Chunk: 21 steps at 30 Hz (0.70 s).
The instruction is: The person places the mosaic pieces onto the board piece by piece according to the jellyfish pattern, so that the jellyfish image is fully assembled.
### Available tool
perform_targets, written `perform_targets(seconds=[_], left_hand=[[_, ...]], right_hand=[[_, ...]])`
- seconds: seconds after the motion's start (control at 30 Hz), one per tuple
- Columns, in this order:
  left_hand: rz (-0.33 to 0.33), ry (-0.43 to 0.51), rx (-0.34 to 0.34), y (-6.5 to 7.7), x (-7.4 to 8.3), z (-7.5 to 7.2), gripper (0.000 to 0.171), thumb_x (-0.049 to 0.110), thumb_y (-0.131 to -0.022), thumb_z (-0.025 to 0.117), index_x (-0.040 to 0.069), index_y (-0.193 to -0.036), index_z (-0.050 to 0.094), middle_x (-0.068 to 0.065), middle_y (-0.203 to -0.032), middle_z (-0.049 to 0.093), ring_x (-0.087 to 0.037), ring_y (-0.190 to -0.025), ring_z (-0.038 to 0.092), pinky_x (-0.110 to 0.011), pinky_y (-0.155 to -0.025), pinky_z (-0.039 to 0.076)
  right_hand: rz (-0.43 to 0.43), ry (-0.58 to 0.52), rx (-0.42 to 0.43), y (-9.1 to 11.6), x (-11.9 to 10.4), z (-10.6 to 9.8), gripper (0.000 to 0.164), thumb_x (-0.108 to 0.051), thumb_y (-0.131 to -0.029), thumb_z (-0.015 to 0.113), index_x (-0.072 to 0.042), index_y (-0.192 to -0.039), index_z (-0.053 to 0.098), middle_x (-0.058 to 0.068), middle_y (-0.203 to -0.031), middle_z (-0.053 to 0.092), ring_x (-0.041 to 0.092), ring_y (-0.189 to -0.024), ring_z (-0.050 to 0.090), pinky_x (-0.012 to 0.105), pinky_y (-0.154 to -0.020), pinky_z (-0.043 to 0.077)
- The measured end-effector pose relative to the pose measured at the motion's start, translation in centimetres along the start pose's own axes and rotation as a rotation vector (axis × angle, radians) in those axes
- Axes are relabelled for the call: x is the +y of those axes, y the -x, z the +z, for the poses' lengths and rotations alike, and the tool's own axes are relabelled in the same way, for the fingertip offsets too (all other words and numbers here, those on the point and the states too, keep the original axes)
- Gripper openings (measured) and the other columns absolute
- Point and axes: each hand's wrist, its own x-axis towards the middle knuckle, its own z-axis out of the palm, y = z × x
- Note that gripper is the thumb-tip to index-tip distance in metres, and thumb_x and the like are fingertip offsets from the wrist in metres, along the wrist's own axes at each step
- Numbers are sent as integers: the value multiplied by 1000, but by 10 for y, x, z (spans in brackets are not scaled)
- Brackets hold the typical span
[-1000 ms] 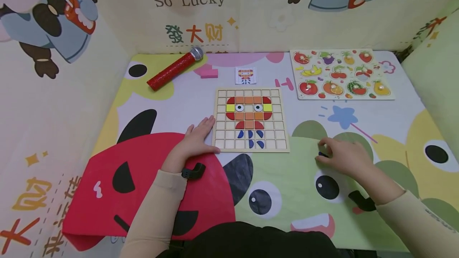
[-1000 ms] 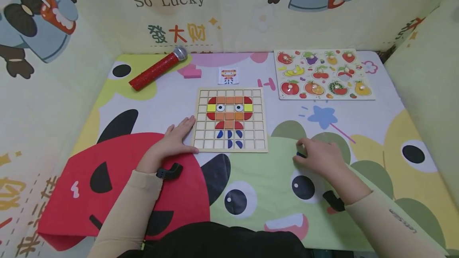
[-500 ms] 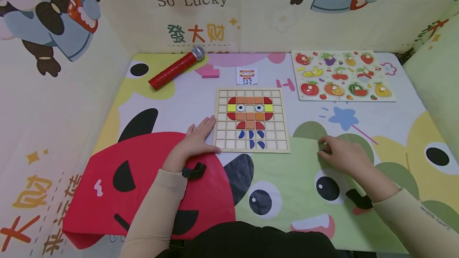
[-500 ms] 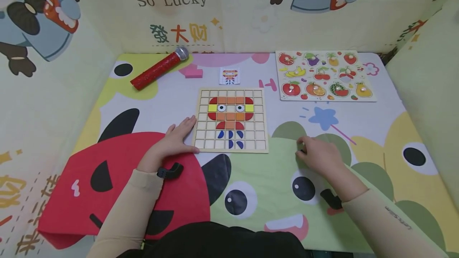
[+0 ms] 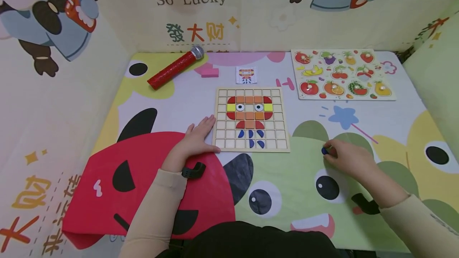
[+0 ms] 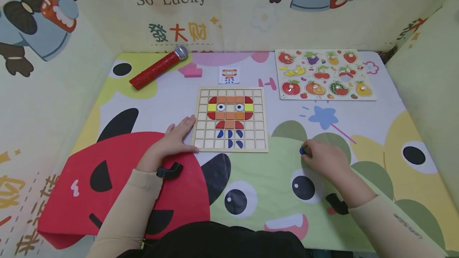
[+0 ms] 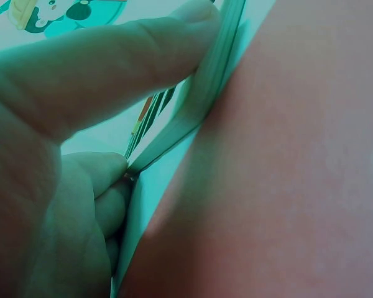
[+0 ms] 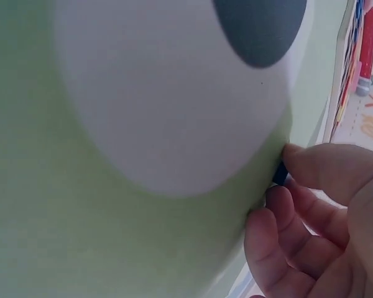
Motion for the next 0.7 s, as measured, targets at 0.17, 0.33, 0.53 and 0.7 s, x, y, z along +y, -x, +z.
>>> perform_targets(seconds=[0.17, 0.33, 0.53, 0.7], left_hand=[[-3, -4, 0, 0, -1, 1, 109, 41, -64, 78, 26, -147, 9, 4, -154, 11, -18, -141, 4, -53, -111, 3], [-2, 0, 4, 0, -1, 2, 110, 39, -63, 79, 25, -147, 10, 4, -154, 12, -19, -141, 6, -54, -111, 3], [-1, 10, 12, 0, 0, 2, 110, 37, -63, 79, 24, -147, 11, 3, -153, 13, -19, -141, 6, -54, -111, 3], [-1, 3, 14, 0, 0, 1, 110, 37, -63, 79, 24, -147, 10, 2, -153, 13, -20, -141, 6, -55, -110, 3]], right_hand=[[-7, 2, -8, -10, -6, 0, 21, -21, -83, 62, -8, -101, 61, 3, -81, 62, 15, -67, 50, 30, -54, 39], [-27, -11, -13, -25, -18, 1, 21, -17, -83, 62, -9, -103, 62, 3, -80, 60, 17, -66, 48, 29, -55, 39], [-26, -12, 5, -32, -27, 0, 29, -15, -84, 60, -10, -112, 58, 2, -76, 55, 17, -64, 46, 26, -51, 34], [-17, -27, 15, -33, -29, 0, 30, -15, -84, 60, -8, -112, 57, 3, -77, 57, 17, -63, 47, 27, -51, 35]])
